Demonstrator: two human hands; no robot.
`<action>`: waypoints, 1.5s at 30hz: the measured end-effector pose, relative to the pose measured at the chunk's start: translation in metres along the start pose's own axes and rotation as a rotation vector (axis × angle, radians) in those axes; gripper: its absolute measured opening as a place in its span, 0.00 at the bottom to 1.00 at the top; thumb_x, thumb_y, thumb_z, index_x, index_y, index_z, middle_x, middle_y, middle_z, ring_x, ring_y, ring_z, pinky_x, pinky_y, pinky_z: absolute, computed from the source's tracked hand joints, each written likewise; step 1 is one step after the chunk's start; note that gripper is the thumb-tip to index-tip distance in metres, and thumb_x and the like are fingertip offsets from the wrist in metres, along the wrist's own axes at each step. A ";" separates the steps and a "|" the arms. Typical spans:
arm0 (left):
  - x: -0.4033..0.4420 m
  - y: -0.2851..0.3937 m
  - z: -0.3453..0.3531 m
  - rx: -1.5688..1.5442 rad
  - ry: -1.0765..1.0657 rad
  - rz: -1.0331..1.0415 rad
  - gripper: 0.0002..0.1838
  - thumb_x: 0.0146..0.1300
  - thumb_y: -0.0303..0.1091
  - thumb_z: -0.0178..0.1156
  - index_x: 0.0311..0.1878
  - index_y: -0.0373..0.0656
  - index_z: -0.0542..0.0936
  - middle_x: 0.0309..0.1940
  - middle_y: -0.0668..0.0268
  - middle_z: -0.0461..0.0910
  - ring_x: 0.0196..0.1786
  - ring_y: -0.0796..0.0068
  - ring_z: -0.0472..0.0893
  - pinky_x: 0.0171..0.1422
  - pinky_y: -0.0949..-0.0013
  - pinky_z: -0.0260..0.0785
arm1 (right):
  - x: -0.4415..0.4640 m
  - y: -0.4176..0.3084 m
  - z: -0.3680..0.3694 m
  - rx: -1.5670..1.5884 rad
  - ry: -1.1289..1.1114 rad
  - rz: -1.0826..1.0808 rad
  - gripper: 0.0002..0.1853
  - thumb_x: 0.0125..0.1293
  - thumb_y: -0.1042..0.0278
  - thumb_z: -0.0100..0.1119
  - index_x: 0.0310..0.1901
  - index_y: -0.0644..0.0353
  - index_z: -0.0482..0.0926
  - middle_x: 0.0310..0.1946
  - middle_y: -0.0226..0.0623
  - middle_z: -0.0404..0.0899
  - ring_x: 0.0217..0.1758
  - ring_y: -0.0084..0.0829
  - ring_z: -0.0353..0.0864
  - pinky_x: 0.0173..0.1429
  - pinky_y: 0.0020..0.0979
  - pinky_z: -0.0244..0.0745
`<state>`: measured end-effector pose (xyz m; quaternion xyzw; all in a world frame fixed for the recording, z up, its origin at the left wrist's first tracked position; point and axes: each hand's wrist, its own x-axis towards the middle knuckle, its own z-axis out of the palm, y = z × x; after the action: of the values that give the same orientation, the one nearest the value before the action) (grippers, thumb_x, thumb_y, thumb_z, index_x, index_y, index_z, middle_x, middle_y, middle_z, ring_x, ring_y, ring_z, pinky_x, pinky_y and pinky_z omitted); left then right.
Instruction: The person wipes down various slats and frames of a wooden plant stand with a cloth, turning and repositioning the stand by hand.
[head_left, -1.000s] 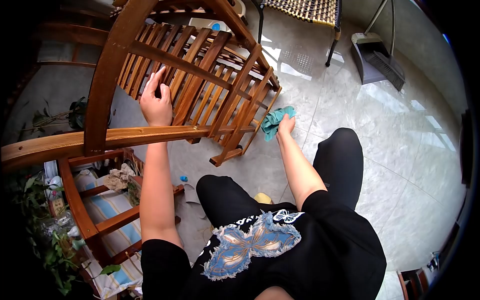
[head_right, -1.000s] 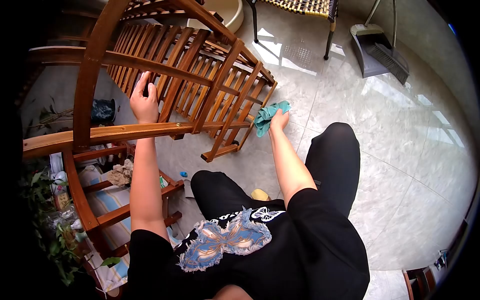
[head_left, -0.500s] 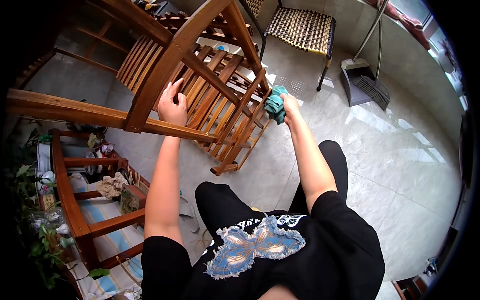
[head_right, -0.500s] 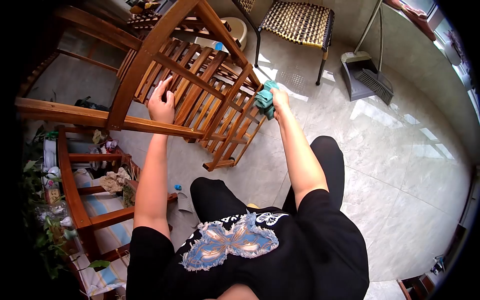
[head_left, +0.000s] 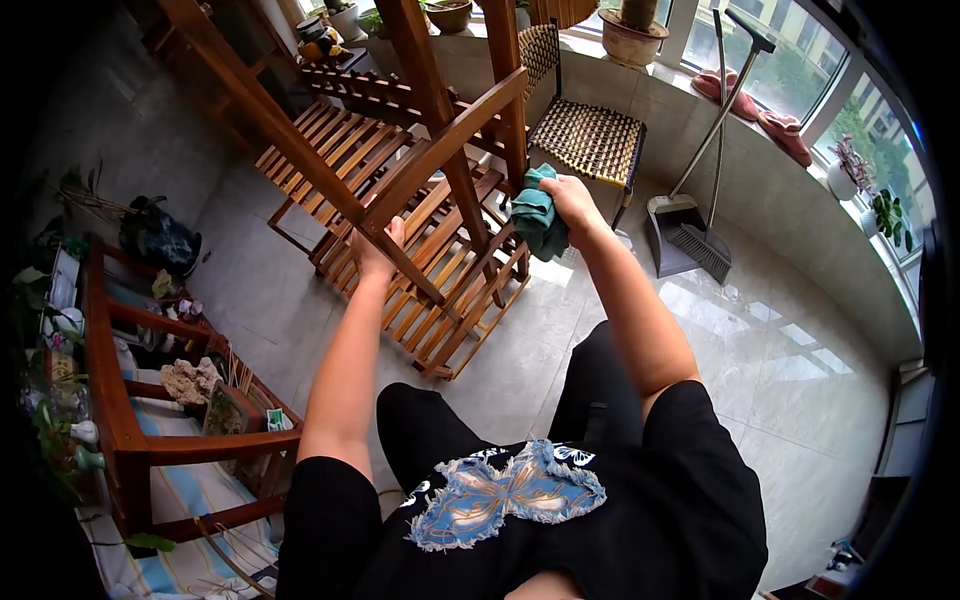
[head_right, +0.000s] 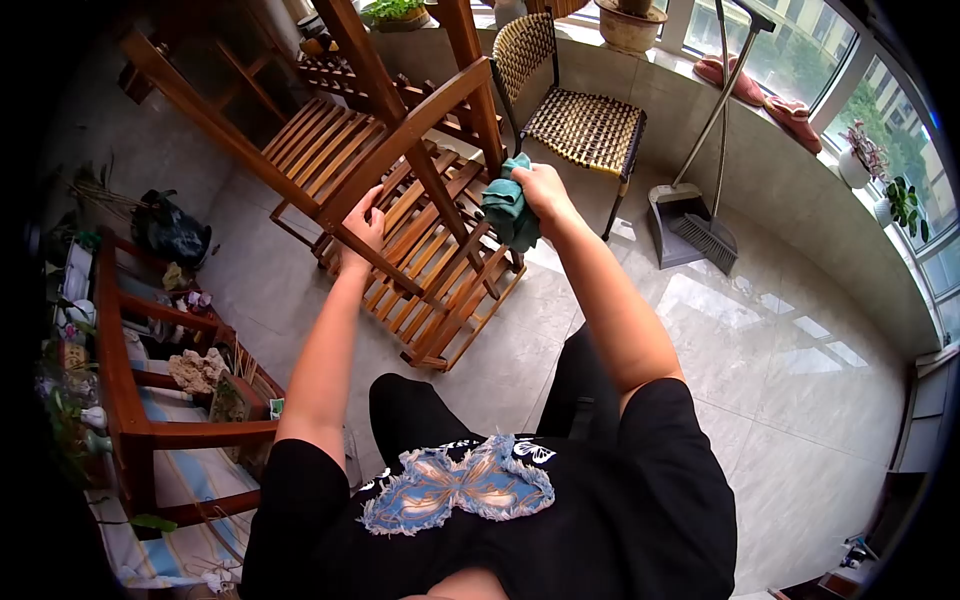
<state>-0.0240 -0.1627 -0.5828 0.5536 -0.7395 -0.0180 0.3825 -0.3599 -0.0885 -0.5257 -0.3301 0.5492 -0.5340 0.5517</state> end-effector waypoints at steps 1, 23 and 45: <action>0.000 0.006 -0.004 -0.022 -0.052 -0.136 0.20 0.59 0.38 0.65 0.52 0.38 0.80 0.47 0.47 0.84 0.50 0.40 0.83 0.53 0.46 0.77 | -0.017 -0.031 0.007 0.041 0.003 0.005 0.09 0.69 0.68 0.56 0.35 0.63 0.81 0.29 0.32 0.81 0.29 0.27 0.79 0.37 0.33 0.76; -0.002 0.048 -0.029 -0.159 0.071 -0.042 0.11 0.60 0.34 0.63 0.42 0.36 0.81 0.41 0.48 0.83 0.48 0.42 0.83 0.52 0.47 0.75 | -0.032 -0.254 0.064 -0.811 0.441 -1.591 0.34 0.65 0.69 0.64 0.74 0.50 0.72 0.70 0.47 0.75 0.61 0.52 0.83 0.65 0.42 0.80; -0.011 0.040 -0.037 -0.053 -0.057 -0.070 0.17 0.69 0.33 0.55 0.57 0.48 0.86 0.51 0.51 0.85 0.57 0.46 0.83 0.60 0.52 0.75 | -0.044 -0.117 0.030 -1.005 0.352 -1.222 0.31 0.61 0.71 0.68 0.67 0.34 0.81 0.70 0.37 0.76 0.55 0.47 0.88 0.55 0.43 0.86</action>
<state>-0.0336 -0.1236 -0.5451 0.5680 -0.7297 -0.0666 0.3747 -0.3502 -0.0786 -0.3979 -0.6911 0.5251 -0.4746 -0.1462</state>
